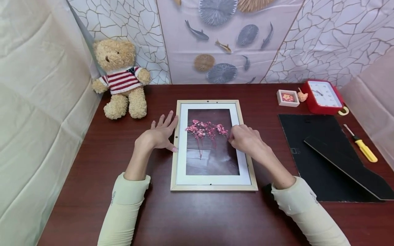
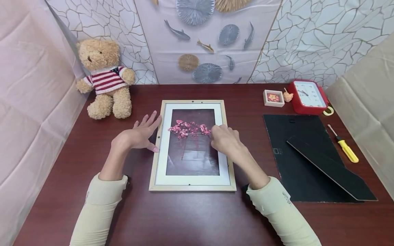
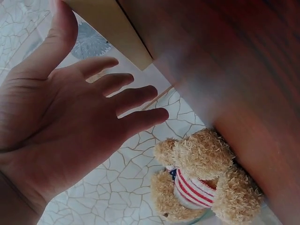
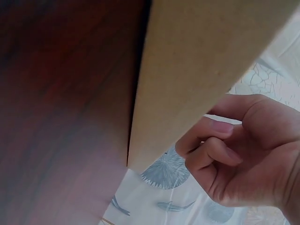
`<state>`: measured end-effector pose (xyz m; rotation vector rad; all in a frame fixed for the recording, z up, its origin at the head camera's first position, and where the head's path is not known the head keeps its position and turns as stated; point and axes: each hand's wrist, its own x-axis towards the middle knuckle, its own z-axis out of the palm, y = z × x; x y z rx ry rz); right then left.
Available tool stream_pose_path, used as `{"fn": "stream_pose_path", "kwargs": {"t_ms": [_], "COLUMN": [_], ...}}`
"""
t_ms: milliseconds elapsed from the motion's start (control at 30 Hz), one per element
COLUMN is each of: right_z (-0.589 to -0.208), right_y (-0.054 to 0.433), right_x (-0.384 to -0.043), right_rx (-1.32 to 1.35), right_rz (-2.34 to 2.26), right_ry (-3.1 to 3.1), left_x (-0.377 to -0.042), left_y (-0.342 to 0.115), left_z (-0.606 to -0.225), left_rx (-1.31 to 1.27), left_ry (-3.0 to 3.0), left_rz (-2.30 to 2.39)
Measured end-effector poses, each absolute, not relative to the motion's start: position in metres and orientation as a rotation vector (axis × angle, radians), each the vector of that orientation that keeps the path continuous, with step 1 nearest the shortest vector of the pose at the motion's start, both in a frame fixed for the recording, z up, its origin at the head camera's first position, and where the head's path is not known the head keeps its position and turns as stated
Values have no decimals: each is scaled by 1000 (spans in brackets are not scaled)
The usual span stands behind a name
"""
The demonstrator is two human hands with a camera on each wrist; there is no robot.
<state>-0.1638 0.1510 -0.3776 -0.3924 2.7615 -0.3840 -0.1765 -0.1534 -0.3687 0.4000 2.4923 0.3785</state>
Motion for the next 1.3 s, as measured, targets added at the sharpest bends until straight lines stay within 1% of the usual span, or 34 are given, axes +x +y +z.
{"fn": "stream_pose_path", "kwargs": {"t_ms": [33,133,200,267,367,433,667,767,833,900,1000,1100,1200,1300], "right_z": [-381,-410,-412,-408,-380,-378,-450,-442,-429,-402,-375,-368,-392,-437], "right_y": [153,166,168,167,155,152,171,167,162,154,149,151,164,185], "right_x": [-166,-182,-184,-182,-168,-165,-199,-198,-192,-180,-168,-168,-183,-209], "right_rx": [-394,-411,-409,-411,-394,-412,-435,-400,-402,-409,-422,-415,-444,-472], "right_rz": [-394,-372,-369,-370,-379,-356,-215,-201,-224,-276,-346,-392,-434,-442], "right_ry": [2755,2777,2776,2779,2749,2759,2836,2816,2808,2777,2717,2665,2653,2676], "left_x": [-177,-177,-177,-177,-177,-177,-179,-179,-180,-180,-180,-179,-179,-180], "left_y": [-153,-154,-155,-156,-157,-157,-156,-156,-156,-155,-155,-155,-156,-157], "left_z": [-369,-370,-370,-371,-371,-370,-372,-373,-372,-372,-372,-373,-373,-373], "left_rx": [403,409,410,410,410,408,405,404,403,403,411,414,412,409], "left_ry": [2490,2487,2484,2477,2468,2461,2446,2445,2445,2444,2445,2446,2449,2452], "left_rz": [373,354,353,361,372,382,403,408,412,415,415,411,412,419]}}
